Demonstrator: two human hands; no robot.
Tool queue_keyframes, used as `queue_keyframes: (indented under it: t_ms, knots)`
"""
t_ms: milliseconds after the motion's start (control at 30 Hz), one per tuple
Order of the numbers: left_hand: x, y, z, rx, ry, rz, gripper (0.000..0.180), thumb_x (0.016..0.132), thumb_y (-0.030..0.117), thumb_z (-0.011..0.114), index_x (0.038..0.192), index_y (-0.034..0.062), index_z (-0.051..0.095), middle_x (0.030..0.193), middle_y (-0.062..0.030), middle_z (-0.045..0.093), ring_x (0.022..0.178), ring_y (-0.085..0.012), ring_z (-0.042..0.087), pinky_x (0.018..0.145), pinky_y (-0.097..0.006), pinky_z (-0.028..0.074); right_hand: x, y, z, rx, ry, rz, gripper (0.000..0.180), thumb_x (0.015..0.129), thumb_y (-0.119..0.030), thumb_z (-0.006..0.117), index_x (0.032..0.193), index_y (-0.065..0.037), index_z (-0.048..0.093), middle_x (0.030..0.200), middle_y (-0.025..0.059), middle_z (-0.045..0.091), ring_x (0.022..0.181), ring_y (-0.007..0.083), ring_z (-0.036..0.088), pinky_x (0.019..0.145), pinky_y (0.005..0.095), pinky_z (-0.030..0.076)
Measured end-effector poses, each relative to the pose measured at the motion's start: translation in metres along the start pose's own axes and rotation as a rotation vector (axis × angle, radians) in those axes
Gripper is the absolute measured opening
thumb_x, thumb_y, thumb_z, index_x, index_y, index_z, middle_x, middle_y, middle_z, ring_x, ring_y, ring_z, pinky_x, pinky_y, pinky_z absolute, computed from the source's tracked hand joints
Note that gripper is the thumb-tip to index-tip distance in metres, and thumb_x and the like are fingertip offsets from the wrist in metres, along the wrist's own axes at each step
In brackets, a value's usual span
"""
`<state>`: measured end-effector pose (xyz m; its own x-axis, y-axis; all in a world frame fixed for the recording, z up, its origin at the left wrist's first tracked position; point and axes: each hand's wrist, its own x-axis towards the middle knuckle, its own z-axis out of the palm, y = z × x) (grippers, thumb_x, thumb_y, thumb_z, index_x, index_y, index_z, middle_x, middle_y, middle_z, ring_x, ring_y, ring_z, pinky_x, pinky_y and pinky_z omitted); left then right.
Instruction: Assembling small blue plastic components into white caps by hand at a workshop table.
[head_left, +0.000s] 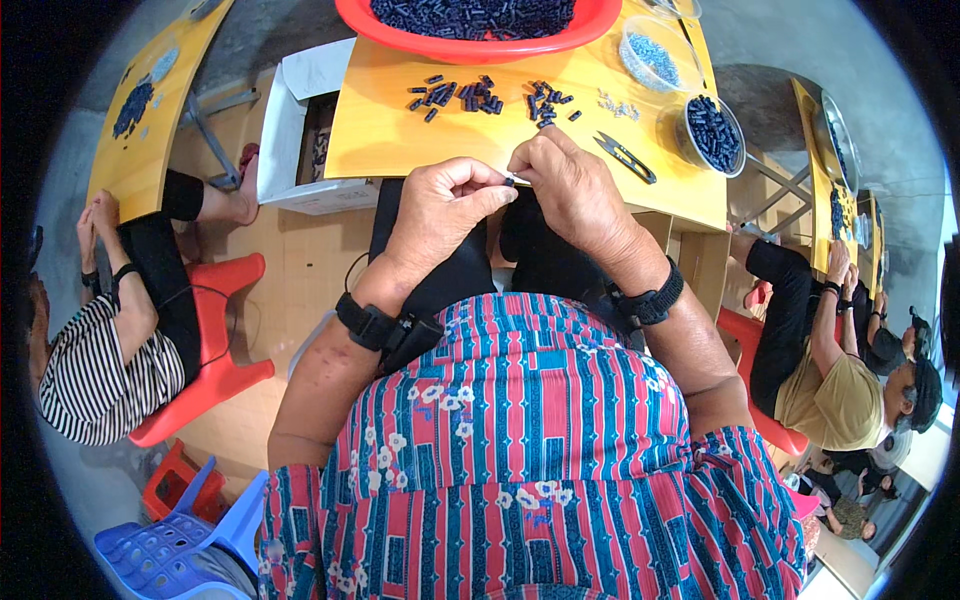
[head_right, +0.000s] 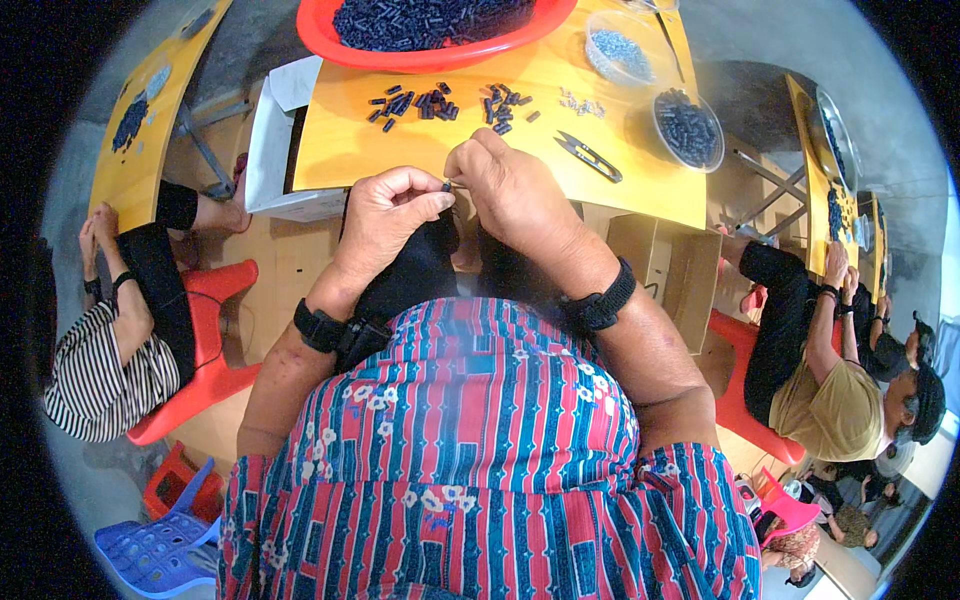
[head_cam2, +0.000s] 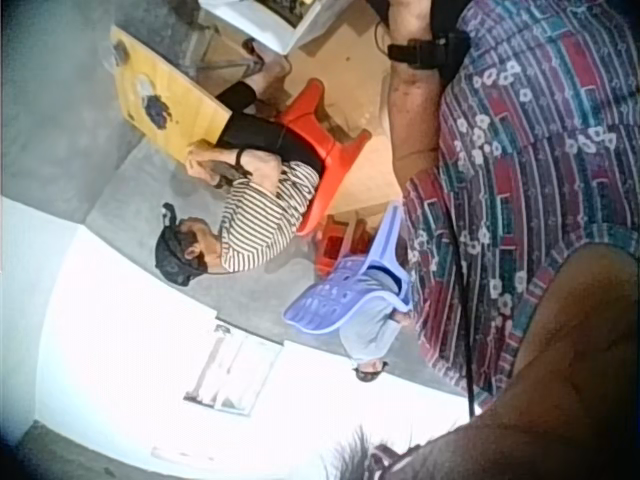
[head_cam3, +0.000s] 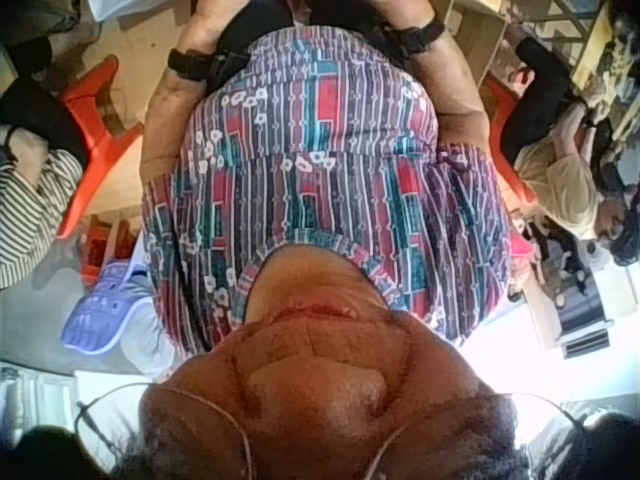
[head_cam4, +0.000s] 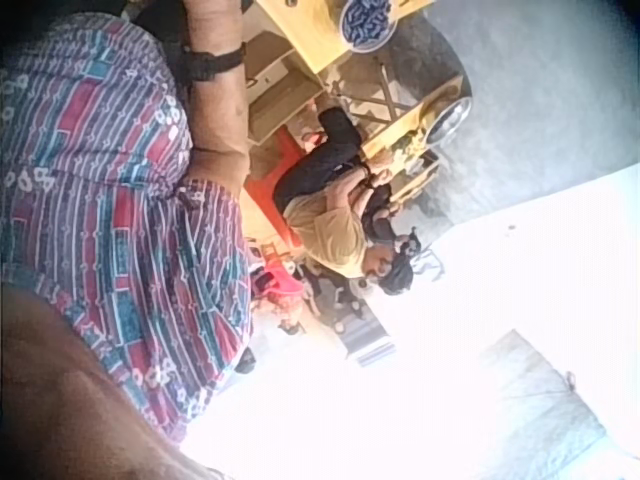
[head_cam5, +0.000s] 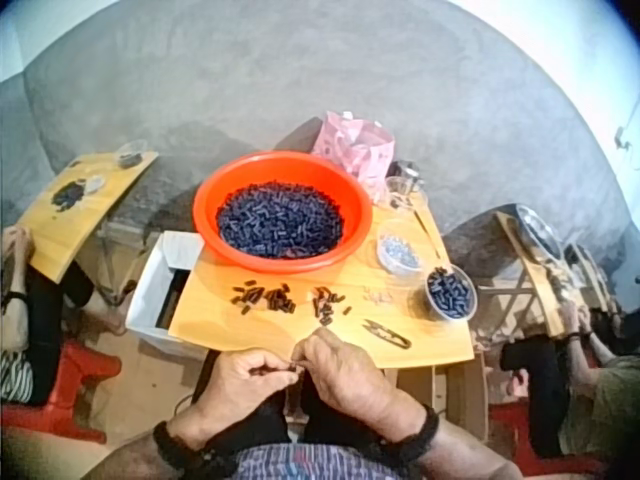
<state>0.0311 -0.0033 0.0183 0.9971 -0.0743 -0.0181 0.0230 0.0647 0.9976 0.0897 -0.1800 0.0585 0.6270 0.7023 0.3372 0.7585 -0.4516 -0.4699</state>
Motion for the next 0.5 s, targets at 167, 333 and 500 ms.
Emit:
queue_keyframes:
  t_ms: [167, 333, 500]
  knots:
    - [0.0018, -0.0018, -0.0010, 0.002, -0.015, -0.058, 0.011, 0.084, 0.007, 0.070, 0.089, -0.0011, 0.066, 0.080, -0.0015, 0.065, 0.070, -0.0065, 0.058, 0.063, -0.021, 0.048, -0.0008, 0.0002, -0.0028, -0.166, -0.055, -0.109, 0.018, 0.079, -0.012, 0.057, 0.094, -0.006, 0.049, 0.082, 0.0121, 0.049, 0.066, 0.0311, 0.059, 0.055, 0.0396, 0.050]
    - [0.0024, -0.0055, -0.0017, -0.106, -0.065, -0.155, 0.015, 0.085, 0.011, 0.069, 0.090, -0.0018, 0.066, 0.081, -0.0036, 0.066, 0.067, -0.0082, 0.058, 0.062, -0.021, 0.048, 0.0016, -0.0033, -0.0072, -0.268, -0.116, -0.203, 0.020, 0.077, -0.015, 0.057, 0.091, -0.004, 0.048, 0.081, 0.0114, 0.046, 0.067, 0.0275, 0.059, 0.055, 0.0374, 0.051]
    - [0.0042, -0.0097, -0.0026, -0.171, -0.067, -0.224, 0.015, 0.085, 0.012, 0.069, 0.090, -0.0023, 0.067, 0.078, -0.0034, 0.065, 0.066, -0.0075, 0.058, 0.061, -0.021, 0.049, 0.0046, -0.0032, -0.0077, -0.364, -0.189, -0.254, 0.018, 0.077, -0.016, 0.057, 0.087, -0.005, 0.047, 0.080, 0.0106, 0.046, 0.070, 0.0247, 0.060, 0.057, 0.0346, 0.051]
